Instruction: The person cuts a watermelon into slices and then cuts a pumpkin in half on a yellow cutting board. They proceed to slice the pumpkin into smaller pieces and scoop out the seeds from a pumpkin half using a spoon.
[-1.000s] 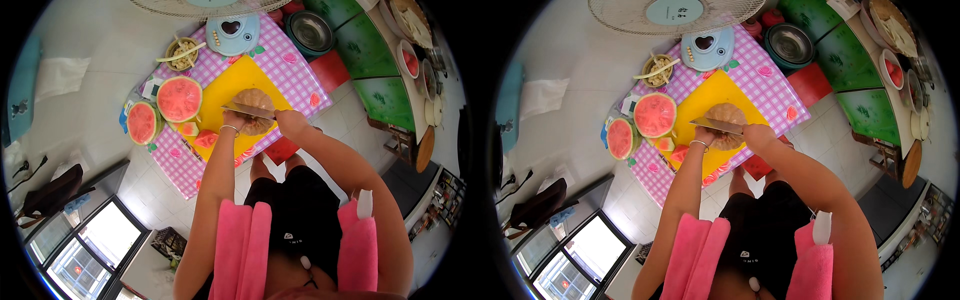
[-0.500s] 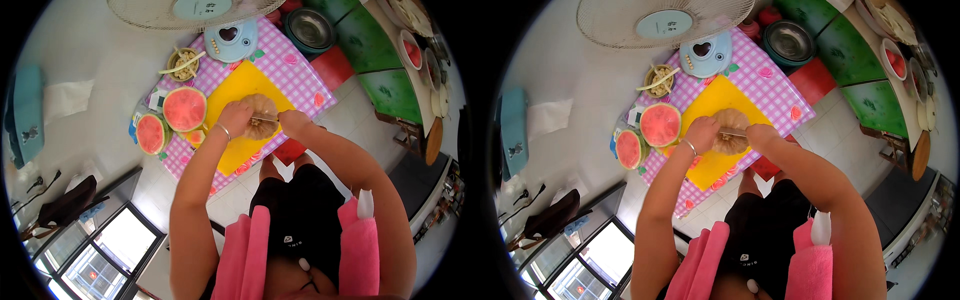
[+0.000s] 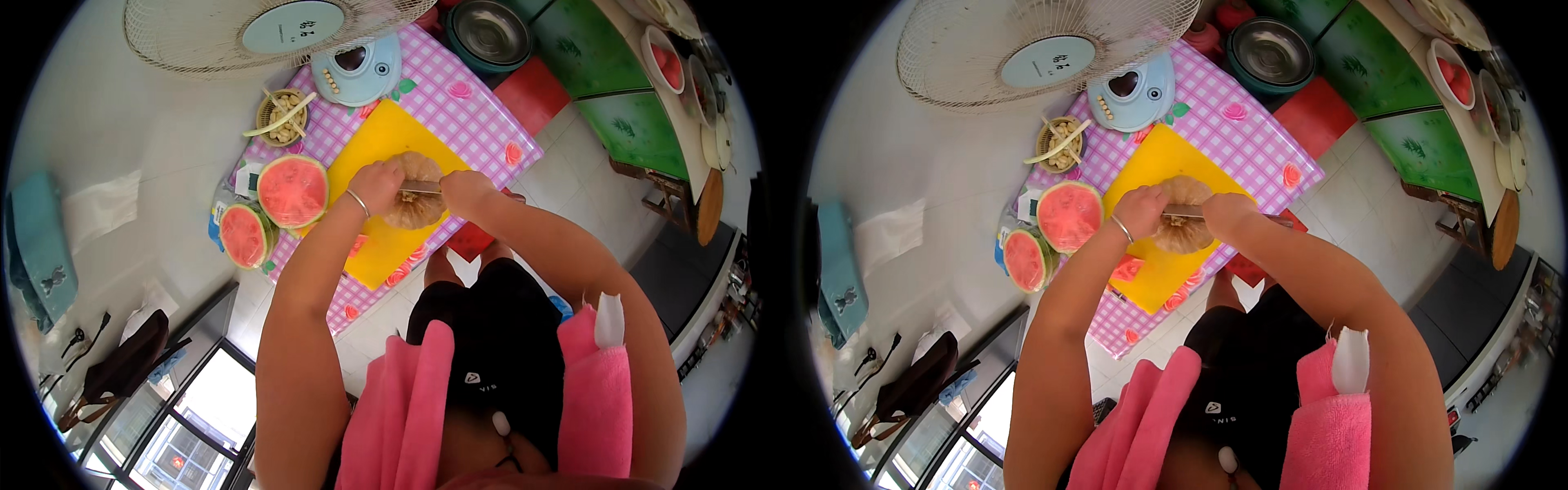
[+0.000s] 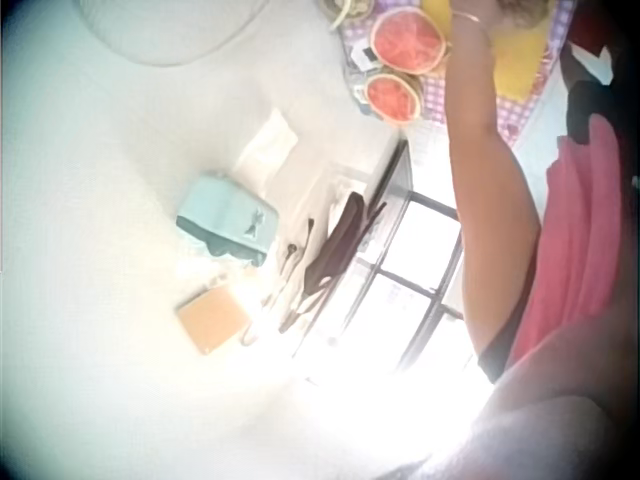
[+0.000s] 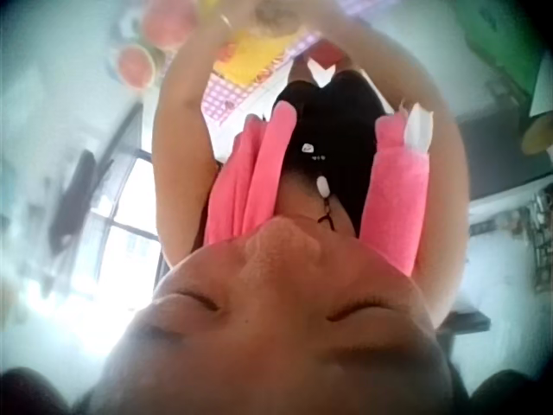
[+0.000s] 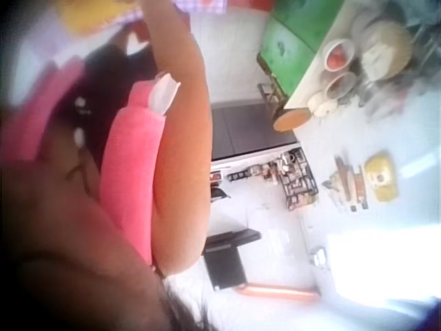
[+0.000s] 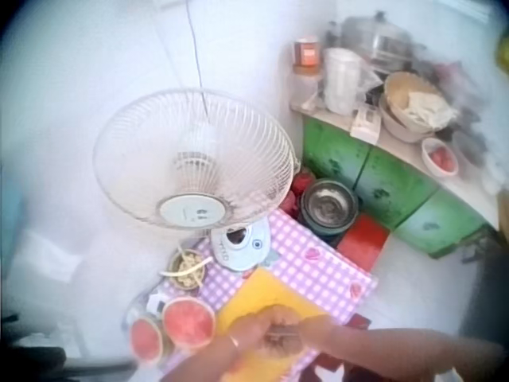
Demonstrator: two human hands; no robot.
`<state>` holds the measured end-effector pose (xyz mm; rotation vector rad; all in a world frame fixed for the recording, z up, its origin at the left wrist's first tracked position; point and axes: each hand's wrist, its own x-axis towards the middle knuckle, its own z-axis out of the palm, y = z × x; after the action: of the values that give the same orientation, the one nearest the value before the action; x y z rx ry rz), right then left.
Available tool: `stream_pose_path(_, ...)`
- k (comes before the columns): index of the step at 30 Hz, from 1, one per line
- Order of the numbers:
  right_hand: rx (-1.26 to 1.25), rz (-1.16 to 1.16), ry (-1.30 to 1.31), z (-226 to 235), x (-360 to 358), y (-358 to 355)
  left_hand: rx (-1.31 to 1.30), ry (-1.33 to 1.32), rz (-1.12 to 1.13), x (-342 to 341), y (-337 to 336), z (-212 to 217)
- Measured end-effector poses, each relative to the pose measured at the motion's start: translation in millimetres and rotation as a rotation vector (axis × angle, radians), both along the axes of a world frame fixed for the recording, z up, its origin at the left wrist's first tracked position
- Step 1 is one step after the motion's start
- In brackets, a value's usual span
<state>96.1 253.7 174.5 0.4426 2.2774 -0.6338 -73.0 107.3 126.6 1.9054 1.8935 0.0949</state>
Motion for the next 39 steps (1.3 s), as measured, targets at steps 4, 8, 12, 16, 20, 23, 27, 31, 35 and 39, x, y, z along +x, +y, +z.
stream_pose_path(4,-0.005,0.006,-0.025,-14.8,3.0,4.8,0.032,-0.024,-0.012,1.1,6.3,-2.9)
stream_pose_path(8,-0.01,-0.013,-0.03,-20.1,5.0,14.7,-0.032,-0.022,0.0,5.9,16.9,3.4)
stream_pose_path(12,-0.022,-0.024,-0.01,-32.0,14.0,22.3,-0.093,-0.018,0.031,15.0,22.7,-1.2)
stream_pose_path(16,-0.036,-0.036,0.019,-42.4,21.5,29.2,-0.168,-0.007,0.043,23.1,32.7,1.4)
stream_pose_path(20,-0.034,-0.037,0.033,-46.4,25.0,31.1,-0.182,-0.008,0.098,27.8,36.8,1.8)
stream_pose_path(23,-0.022,-0.024,0.033,-46.7,18.8,22.2,-0.112,-0.032,0.138,22.1,29.8,7.6)
stream_pose_path(27,-0.026,-0.014,0.003,-34.7,9.3,9.2,-0.079,0.014,0.045,9.6,16.3,1.3)
stream_pose_path(31,-0.045,0.035,-0.02,-39.4,5.3,-0.7,-0.123,0.068,0.086,14.1,6.4,-22.5)
stream_pose_path(35,-0.047,-0.025,-0.01,-57.7,-1.5,-1.1,-0.084,-0.031,0.112,6.7,-1.6,-40.2)
stream_pose_path(39,-0.067,0.047,-0.072,-82.0,-9.3,13.5,-0.12,-0.072,0.171,4.1,14.8,-42.1)
